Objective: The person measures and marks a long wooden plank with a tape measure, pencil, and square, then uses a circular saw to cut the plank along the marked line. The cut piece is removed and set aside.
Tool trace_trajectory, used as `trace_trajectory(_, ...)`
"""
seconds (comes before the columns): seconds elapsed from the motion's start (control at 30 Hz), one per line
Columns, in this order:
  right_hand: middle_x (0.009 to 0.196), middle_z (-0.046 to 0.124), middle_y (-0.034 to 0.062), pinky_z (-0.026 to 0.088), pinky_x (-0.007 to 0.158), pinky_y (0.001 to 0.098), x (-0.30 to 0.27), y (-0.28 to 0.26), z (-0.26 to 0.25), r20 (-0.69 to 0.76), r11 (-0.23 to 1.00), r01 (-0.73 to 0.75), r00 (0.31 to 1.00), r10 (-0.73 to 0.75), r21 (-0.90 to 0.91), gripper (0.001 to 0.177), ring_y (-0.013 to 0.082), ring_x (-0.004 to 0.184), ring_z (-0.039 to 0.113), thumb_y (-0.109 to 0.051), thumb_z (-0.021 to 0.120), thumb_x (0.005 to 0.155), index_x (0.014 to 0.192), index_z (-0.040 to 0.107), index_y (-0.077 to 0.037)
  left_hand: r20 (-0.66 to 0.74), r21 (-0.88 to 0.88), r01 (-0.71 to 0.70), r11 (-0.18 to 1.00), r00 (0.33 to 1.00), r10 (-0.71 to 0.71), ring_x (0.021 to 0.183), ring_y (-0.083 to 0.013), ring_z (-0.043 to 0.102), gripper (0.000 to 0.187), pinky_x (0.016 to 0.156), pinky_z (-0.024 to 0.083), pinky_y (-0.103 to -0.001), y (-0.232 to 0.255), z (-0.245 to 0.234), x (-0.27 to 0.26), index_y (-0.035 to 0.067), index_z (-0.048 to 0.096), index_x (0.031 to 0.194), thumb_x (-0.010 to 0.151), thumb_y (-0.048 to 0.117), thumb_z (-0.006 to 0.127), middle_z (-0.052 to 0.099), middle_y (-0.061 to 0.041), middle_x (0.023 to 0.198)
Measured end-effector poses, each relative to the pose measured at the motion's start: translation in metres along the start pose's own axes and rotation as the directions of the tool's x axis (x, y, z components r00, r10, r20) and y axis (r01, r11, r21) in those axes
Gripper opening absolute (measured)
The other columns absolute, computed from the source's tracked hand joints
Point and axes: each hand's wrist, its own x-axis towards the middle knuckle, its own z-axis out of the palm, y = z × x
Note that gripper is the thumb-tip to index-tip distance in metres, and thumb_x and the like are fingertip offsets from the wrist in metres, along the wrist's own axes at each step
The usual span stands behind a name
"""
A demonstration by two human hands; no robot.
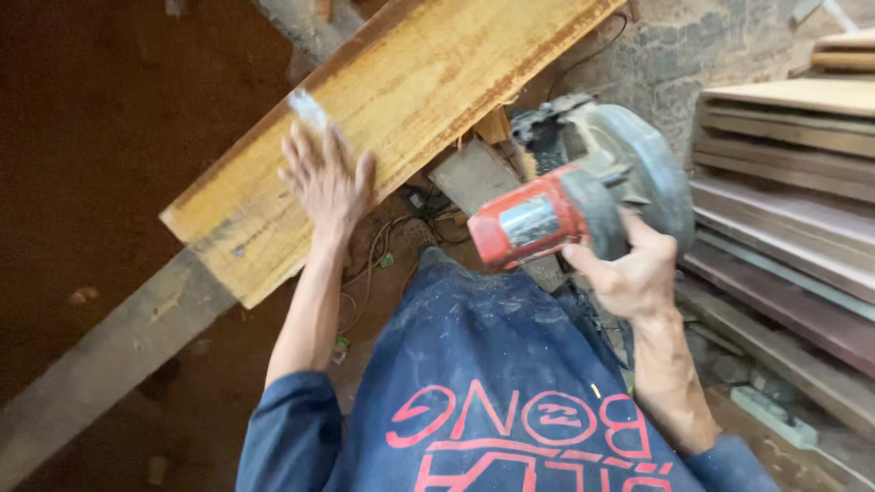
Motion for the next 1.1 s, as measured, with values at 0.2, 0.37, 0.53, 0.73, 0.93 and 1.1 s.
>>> trace_trajectory(0.2, 0.089, 0.077, 0.0148, 0.060, 0.072, 0.0343, 0.019, -0.022, 0.022, 0.069, 0.996, 0.084, 0.994, -0.085, 0.021, 0.051, 0.0217, 0.079, 0.077, -0.020, 0.082, 0.078, 0.124, 0.069, 0.000, -0.075, 0.149, -0.054, 0.987, 0.995, 0.065, 0.158, -0.0468, -0.001, 0.087, 0.124, 0.002, -0.068, -0.010, 0.008, -0.032, 0.012, 0.032, 0.165, 0.100, 0.064, 0.056, 0.005, -0.024, 0.172)
trace_trajectory(0.37, 0.089, 0.073, 0.0261, 0.061, 0.072, 0.0427, 0.027, -0.034, 0.060, 0.117, 0.982, 0.167, 0.977, -0.176, 0.085, 0.046, 0.0389, 0.084, 0.076, -0.018, 0.079, 0.079, 0.119, 0.066, 0.001, -0.081, 0.203, -0.066, 0.977, 0.993, 0.084, 0.160, -0.0440, 0.002, 0.090, 0.125, 0.004, -0.068, -0.026, 0.022, -0.038, 0.013, 0.032, 0.166, 0.098, 0.065, 0.058, 0.007, -0.020, 0.173)
trace_trajectory(0.53, 0.074, 0.070, 0.0275, 0.058, 0.066, 0.0516, 0.026, -0.034, 0.081, 0.273, 0.987, -0.023, 0.962, -0.022, 0.162, 0.035, 0.0456, 0.075, 0.071, -0.016, 0.072, 0.082, 0.113, 0.063, -0.002, -0.114, 0.209, -0.054, 0.976, 0.990, 0.080, 0.159, -0.0439, 0.003, 0.093, 0.124, 0.007, -0.068, -0.030, 0.040, -0.027, 0.013, 0.029, 0.165, 0.095, 0.066, 0.057, 0.008, -0.020, 0.173)
trace_trajectory(0.73, 0.070, 0.067, 0.0307, 0.057, 0.064, 0.0561, 0.034, -0.044, 0.088, 0.364, 0.980, -0.139, 0.928, 0.078, 0.143, 0.042, 0.0492, 0.069, 0.069, -0.016, 0.074, 0.077, 0.114, 0.060, -0.001, -0.124, 0.255, -0.055, 0.965, 0.988, 0.089, 0.161, -0.0429, 0.006, 0.092, 0.125, 0.010, -0.068, -0.046, 0.043, -0.030, 0.015, 0.026, 0.167, 0.097, 0.066, 0.057, 0.010, -0.019, 0.174)
trace_trajectory(0.93, 0.075, 0.069, 0.0314, 0.057, 0.065, 0.0569, 0.042, -0.050, 0.092, 0.355, 0.978, -0.119, 0.933, 0.052, 0.170, 0.045, 0.0495, 0.068, 0.070, -0.015, 0.070, 0.074, 0.115, 0.060, 0.002, -0.134, 0.345, -0.061, 0.937, 0.984, 0.114, 0.160, -0.0408, 0.009, 0.093, 0.125, 0.013, -0.067, -0.050, 0.043, -0.030, 0.016, 0.026, 0.167, 0.096, 0.061, 0.064, 0.011, -0.018, 0.173)
trace_trajectory(1.1, 0.076, 0.070, 0.0296, 0.056, 0.069, 0.0576, 0.046, -0.052, 0.092, 0.389, 0.976, -0.131, 0.920, 0.055, 0.172, 0.044, 0.0486, 0.070, 0.070, -0.017, 0.070, 0.075, 0.114, 0.062, 0.001, -0.110, 0.361, -0.035, 0.932, 0.991, 0.080, 0.160, -0.0394, 0.010, 0.090, 0.125, 0.014, -0.065, -0.044, 0.034, -0.031, 0.016, 0.027, 0.167, 0.097, 0.060, 0.064, 0.012, -0.017, 0.174)
